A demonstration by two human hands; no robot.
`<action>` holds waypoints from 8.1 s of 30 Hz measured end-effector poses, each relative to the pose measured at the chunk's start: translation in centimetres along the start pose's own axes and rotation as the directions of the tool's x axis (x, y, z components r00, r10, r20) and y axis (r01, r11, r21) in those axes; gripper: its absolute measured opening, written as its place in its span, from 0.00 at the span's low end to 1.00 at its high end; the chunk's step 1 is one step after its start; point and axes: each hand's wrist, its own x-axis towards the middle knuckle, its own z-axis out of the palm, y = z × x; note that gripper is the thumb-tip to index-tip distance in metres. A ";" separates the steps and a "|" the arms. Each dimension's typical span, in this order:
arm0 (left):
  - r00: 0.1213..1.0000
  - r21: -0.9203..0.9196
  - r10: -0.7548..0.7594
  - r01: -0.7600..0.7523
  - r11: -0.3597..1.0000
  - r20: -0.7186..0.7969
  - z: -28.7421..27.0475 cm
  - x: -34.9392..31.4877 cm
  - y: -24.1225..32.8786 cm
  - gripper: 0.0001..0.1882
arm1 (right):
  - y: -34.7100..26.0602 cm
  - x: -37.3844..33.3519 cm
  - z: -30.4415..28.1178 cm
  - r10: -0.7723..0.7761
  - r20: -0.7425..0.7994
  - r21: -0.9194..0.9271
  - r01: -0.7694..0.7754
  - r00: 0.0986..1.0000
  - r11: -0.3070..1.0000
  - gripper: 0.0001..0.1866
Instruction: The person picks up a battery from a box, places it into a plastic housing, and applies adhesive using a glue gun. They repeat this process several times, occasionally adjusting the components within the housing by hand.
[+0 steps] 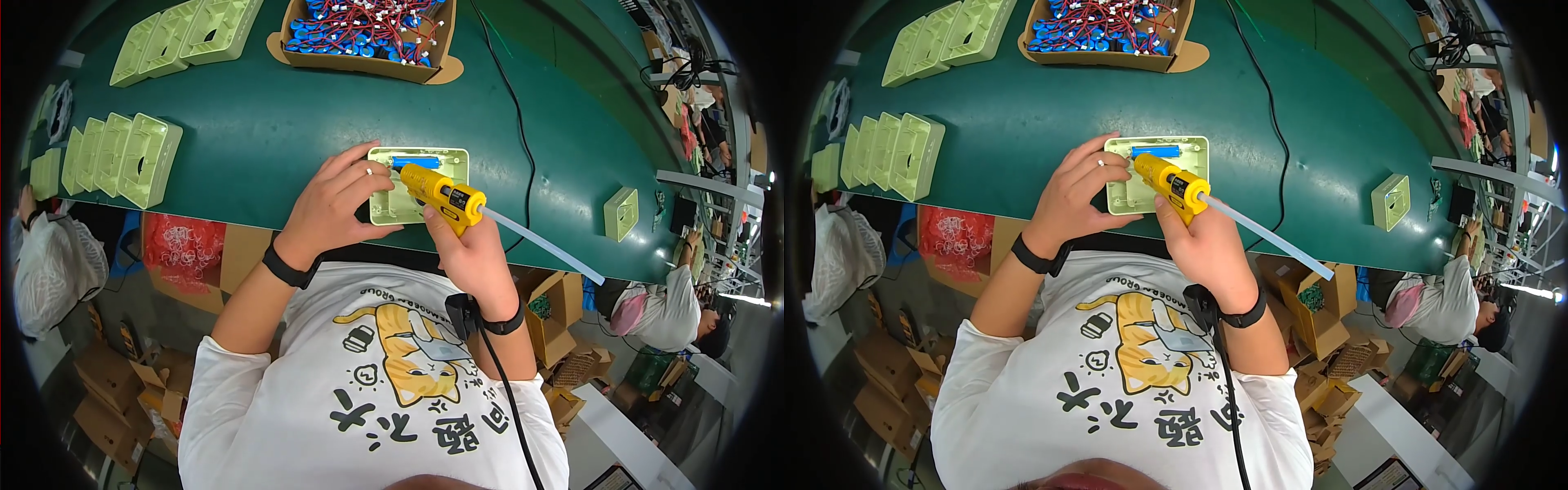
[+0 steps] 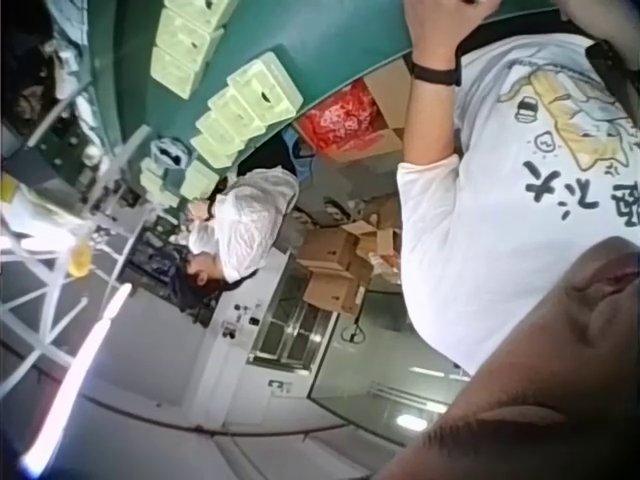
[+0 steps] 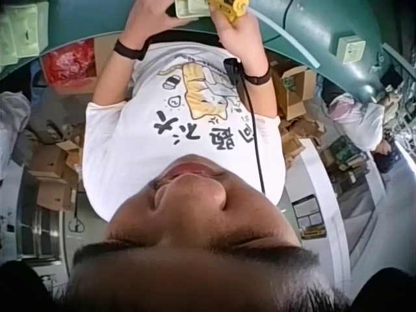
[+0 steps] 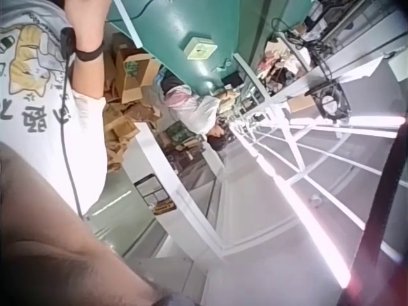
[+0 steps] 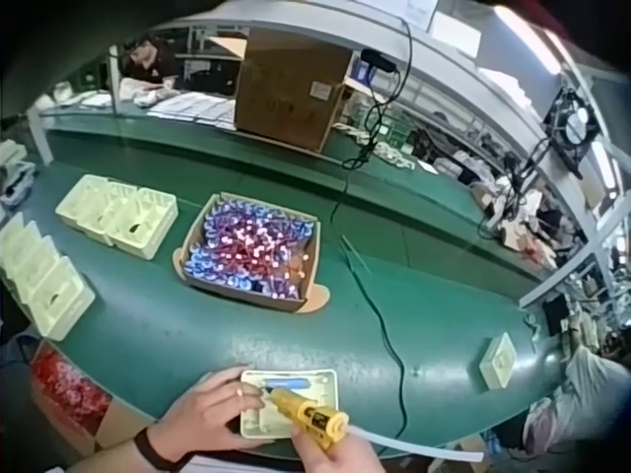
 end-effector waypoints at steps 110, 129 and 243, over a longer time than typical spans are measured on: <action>0.994 0.716 -0.112 0.070 0.695 0.012 -1.6 27.9 -7.2 0.12 | 15.0 1.9 -6.9 -0.078 -0.380 0.846 0.380 0.922 0.374 0.10; 0.917 -0.706 -0.398 0.305 0.639 0.035 -5.8 29.4 -6.2 0.10 | 15.2 2.4 -7.4 -0.063 -0.345 0.871 0.344 0.937 0.350 0.10; 0.938 -0.165 -0.168 0.122 0.979 -0.302 -0.4 -0.7 1.8 0.14 | 0.1 -2.4 -1.8 0.054 0.002 -0.012 -0.054 0.999 0.998 0.16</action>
